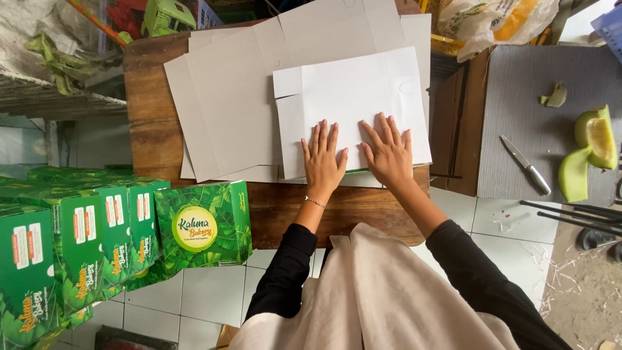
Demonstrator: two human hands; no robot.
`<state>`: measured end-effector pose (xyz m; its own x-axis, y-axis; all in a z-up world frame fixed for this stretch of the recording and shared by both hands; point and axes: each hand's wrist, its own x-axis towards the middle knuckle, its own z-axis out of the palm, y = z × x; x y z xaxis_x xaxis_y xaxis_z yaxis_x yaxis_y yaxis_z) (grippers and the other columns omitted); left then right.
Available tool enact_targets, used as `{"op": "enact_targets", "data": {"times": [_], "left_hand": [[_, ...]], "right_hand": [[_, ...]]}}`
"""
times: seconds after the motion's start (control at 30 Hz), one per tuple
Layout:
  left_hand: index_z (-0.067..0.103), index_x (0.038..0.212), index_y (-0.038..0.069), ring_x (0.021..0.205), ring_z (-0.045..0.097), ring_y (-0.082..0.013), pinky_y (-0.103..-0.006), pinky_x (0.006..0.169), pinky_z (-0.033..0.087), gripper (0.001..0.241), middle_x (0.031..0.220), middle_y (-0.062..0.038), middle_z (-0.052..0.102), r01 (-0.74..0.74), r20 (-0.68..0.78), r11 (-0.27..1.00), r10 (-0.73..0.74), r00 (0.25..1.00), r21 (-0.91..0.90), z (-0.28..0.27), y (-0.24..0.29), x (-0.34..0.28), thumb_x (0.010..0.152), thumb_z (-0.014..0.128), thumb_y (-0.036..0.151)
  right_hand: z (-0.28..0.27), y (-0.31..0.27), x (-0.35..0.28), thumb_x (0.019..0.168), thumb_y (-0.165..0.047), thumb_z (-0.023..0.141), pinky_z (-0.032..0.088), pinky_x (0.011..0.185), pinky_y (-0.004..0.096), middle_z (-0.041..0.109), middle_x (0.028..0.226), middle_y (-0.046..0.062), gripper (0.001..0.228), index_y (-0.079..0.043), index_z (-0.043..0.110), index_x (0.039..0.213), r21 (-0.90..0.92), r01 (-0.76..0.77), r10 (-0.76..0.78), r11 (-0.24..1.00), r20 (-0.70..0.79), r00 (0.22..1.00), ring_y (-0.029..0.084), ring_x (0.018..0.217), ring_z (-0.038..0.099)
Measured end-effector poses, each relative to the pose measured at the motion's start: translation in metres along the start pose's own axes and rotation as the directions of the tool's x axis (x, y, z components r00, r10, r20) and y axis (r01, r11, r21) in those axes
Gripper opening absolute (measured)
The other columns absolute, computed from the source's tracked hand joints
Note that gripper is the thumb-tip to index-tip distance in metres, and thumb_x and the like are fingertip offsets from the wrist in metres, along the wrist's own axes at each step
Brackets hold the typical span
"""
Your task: Folding and assembling green cardboard bakery boxes on a wooden table.
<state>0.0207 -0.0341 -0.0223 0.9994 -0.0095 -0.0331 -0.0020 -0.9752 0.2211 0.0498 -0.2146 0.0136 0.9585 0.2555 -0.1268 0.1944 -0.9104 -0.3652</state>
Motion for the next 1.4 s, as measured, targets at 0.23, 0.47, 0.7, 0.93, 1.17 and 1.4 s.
{"op": "enact_targets", "data": {"times": [0.23, 0.47, 0.7, 0.93, 1.17, 1.4], "left_hand": [[0.019, 0.165, 0.022, 0.159, 0.01, -0.0247, -0.0563, 0.127, 0.003, 0.071, 0.173, -0.006, 0.013, -0.043, 0.043, 0.999, 0.043, 0.998, 0.002, 0.012, 0.001, -0.019, 0.104, 0.04, 0.053], [0.018, 0.164, 0.026, 0.159, 0.009, -0.0253, -0.0575, 0.126, 0.002, 0.071, 0.173, -0.006, 0.011, -0.015, 0.056, 0.999, 0.012, 0.998, 0.046, 0.005, 0.002, -0.007, 0.103, 0.039, 0.054], [0.021, 0.165, 0.027, 0.16, 0.01, -0.0235, -0.0577, 0.128, 0.003, 0.069, 0.173, -0.004, 0.013, -0.002, -0.002, 1.0, 0.002, 1.0, 0.028, 0.017, -0.009, 0.024, 0.104, 0.039, 0.052], [0.016, 0.166, 0.024, 0.16, 0.008, -0.0234, -0.0586, 0.127, 0.005, 0.066, 0.174, -0.005, 0.008, 0.0, -0.01, 0.996, 0.001, 1.0, 0.088, 0.053, -0.017, 0.036, 0.107, 0.035, 0.045], [0.011, 0.166, 0.024, 0.16, 0.007, -0.024, -0.0577, 0.128, 0.006, 0.067, 0.174, -0.005, 0.006, 0.032, -0.023, 0.995, -0.03, 0.999, 0.096, 0.051, -0.014, 0.036, 0.107, 0.035, 0.043], [0.012, 0.166, 0.026, 0.161, 0.009, -0.0232, -0.0575, 0.129, 0.005, 0.068, 0.174, -0.004, 0.008, 0.054, -0.035, 0.998, -0.053, 0.998, 0.022, 0.047, -0.013, 0.038, 0.106, 0.038, 0.043]], "right_hand": [[0.017, 0.007, -0.026, 0.105, -0.056, 0.031, 0.014, 0.122, 0.063, 0.023, 0.17, 0.009, 0.059, -0.035, 0.036, 0.159, 0.04, -0.058, 0.056, 0.998, 0.035, 0.998, 0.029, 0.156, 0.017], [0.011, 0.006, -0.011, 0.104, -0.058, 0.027, 0.011, 0.122, 0.064, 0.019, 0.17, 0.007, 0.06, -0.036, 0.031, 0.16, -0.003, -0.052, 0.052, 0.999, 0.07, 0.996, 0.028, 0.157, 0.014], [0.005, 0.004, 0.021, 0.104, -0.058, 0.025, 0.01, 0.121, 0.065, 0.017, 0.17, 0.007, 0.06, -0.038, 0.027, 0.16, -0.037, -0.035, 0.038, 0.999, 0.094, 0.995, 0.028, 0.156, 0.013], [0.031, 0.015, 0.042, 0.106, -0.055, 0.027, 0.011, 0.122, 0.065, 0.018, 0.17, 0.006, 0.057, -0.04, 0.028, 0.16, -0.052, -0.006, 0.008, 0.999, 0.05, 0.999, 0.027, 0.156, 0.015], [0.042, 0.018, 0.042, 0.108, -0.051, 0.03, 0.012, 0.123, 0.064, 0.021, 0.171, 0.005, 0.055, -0.039, 0.03, 0.162, -0.046, 0.018, -0.02, 0.999, -0.057, 0.998, 0.026, 0.157, 0.017], [0.043, 0.017, 0.047, 0.107, -0.05, 0.034, 0.012, 0.125, 0.062, 0.024, 0.171, 0.003, 0.055, -0.041, 0.033, 0.161, -0.011, 0.003, -0.004, 1.0, -0.099, 0.995, 0.024, 0.158, 0.019]]}}
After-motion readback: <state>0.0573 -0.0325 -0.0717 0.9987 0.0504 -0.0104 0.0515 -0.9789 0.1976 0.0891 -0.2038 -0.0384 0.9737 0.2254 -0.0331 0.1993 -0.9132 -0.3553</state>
